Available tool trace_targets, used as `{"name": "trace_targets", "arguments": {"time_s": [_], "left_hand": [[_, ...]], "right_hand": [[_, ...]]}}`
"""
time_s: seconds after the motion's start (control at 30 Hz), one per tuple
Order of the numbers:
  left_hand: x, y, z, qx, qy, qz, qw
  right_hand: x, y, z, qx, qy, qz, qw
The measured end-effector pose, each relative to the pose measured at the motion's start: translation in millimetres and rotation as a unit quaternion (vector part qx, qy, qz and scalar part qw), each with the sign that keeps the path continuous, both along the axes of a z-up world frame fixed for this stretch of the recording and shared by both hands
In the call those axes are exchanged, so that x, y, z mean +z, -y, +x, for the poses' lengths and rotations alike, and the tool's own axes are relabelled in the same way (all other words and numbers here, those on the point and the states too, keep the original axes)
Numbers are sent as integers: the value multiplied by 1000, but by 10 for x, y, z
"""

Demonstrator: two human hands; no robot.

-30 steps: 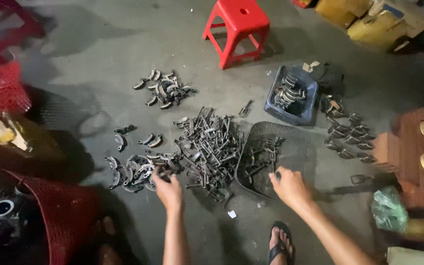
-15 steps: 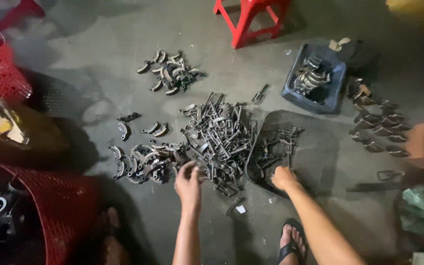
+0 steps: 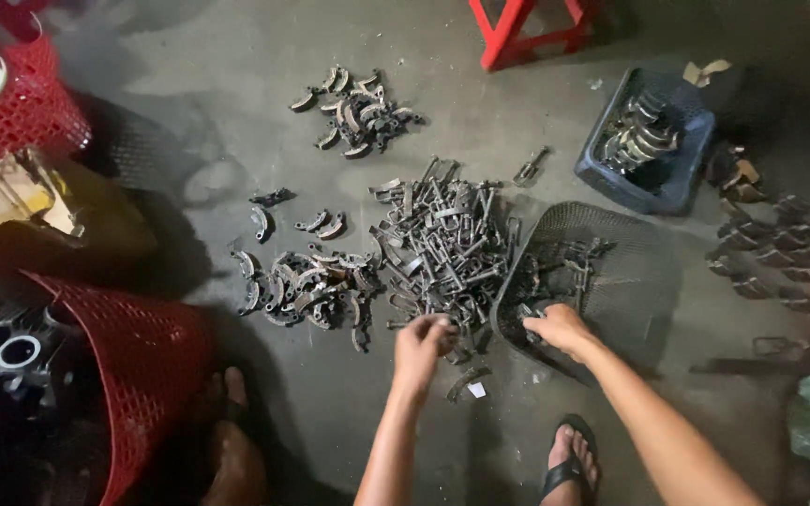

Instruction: Sorting and inspecting metal motorcycle brake shoe components from a pile on the floor into a basket.

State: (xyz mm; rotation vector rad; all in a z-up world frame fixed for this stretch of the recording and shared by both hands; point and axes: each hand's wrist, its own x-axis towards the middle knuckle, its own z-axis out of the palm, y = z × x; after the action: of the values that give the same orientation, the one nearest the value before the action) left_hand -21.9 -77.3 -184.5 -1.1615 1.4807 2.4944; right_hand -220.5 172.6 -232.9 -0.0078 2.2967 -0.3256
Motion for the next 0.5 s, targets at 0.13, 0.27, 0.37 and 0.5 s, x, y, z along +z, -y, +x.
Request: {"name": "trace_targets", "arguments": {"time_s": [0.13,0.27,0.37,0.5], "left_hand": [[719,-383,-75,-68,-38,121,990],[1165,-823,-115,76,-70,223,969],[1060,-927,-68,145,-147,154,966],[1435,-363,196,-60,-213,4,975]], "right_hand": [[992,230,468,107,-171,-49,978],[2278,689,1275,88,-220,-116,965],[2586,608,1565,140,-245,-178,943],[2726,361,1523,34,-271,-203,940]]}}
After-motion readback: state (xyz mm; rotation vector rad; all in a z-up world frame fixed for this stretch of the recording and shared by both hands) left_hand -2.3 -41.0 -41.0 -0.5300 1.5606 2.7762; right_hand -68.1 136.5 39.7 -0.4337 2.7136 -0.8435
